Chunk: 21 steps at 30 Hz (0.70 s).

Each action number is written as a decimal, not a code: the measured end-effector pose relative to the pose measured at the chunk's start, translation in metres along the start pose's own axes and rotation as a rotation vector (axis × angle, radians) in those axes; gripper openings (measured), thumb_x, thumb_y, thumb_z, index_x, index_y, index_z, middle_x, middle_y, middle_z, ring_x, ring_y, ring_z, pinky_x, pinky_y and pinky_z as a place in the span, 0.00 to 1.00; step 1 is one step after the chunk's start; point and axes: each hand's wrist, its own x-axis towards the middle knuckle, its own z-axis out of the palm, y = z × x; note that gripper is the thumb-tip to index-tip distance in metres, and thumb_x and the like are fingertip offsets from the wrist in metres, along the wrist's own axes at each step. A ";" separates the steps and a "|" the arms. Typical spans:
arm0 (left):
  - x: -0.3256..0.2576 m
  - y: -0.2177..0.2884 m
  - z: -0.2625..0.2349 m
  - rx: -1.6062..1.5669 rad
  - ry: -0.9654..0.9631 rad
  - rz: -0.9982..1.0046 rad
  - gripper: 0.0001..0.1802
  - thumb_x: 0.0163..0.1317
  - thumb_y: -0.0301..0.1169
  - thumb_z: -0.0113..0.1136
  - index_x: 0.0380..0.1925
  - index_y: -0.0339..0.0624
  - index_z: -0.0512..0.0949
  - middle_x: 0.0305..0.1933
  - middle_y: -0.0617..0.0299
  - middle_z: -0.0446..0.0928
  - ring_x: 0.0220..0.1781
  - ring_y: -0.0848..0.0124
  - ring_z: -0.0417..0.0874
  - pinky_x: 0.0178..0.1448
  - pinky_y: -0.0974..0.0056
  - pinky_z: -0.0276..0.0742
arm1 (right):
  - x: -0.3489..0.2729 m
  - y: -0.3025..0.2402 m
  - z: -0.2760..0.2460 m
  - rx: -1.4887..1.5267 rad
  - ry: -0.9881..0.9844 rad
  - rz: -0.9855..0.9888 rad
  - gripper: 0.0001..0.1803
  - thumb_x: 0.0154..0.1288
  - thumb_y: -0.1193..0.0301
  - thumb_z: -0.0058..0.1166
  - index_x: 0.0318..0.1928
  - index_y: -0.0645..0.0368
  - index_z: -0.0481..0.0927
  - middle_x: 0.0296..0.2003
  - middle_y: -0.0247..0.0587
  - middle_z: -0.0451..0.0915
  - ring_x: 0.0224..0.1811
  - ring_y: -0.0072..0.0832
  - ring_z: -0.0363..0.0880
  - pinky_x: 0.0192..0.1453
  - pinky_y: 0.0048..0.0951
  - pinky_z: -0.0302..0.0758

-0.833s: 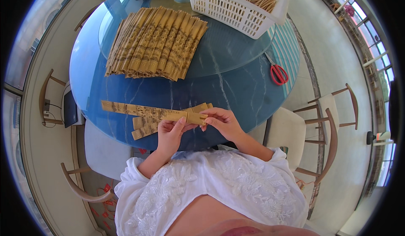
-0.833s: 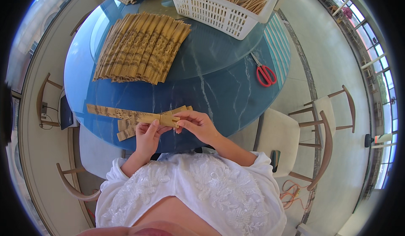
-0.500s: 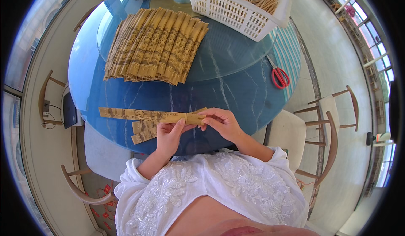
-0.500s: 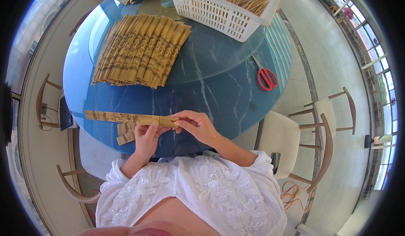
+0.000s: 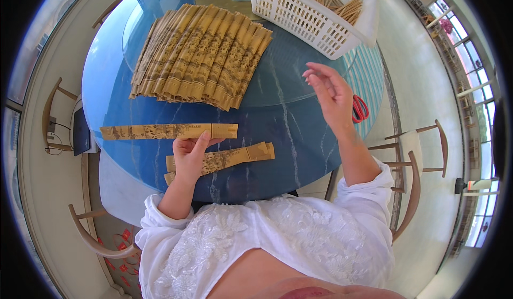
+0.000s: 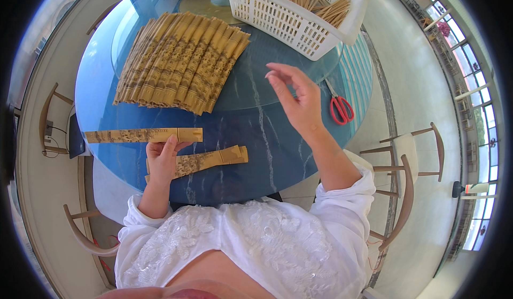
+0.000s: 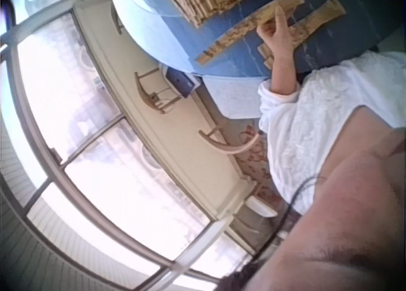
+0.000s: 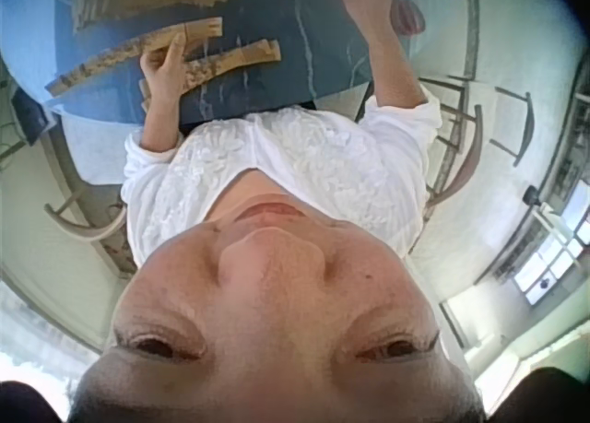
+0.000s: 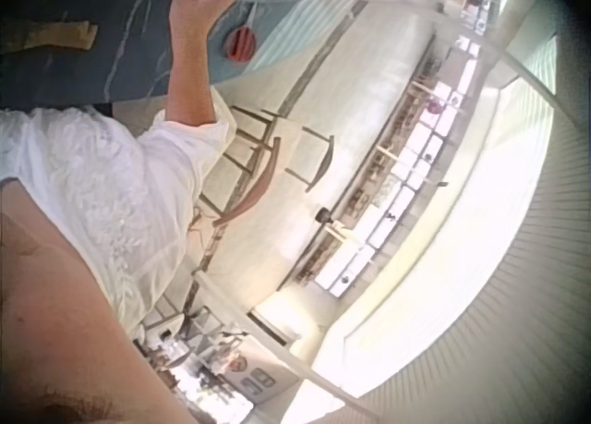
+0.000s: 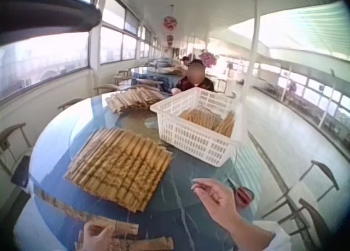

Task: The person assembles a traditional fan by inserting thin wooden sticks into slots on a patterned paper or fabric panel. The person repeatedly picks up sticks from a white basket, aligns them with the panel, and inserts them one by one. The person occasionally adjusts the panel and stacks completed sections on the table.

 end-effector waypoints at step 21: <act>-0.007 0.009 0.004 0.036 0.015 -0.202 0.06 0.61 0.21 0.58 0.38 0.30 0.75 0.37 0.58 0.80 0.40 0.71 0.83 0.41 0.73 0.77 | 0.313 0.137 -0.057 -0.758 -0.662 0.951 0.26 0.57 0.50 0.53 0.49 0.55 0.80 0.40 0.40 0.81 0.40 0.30 0.80 0.46 0.39 0.76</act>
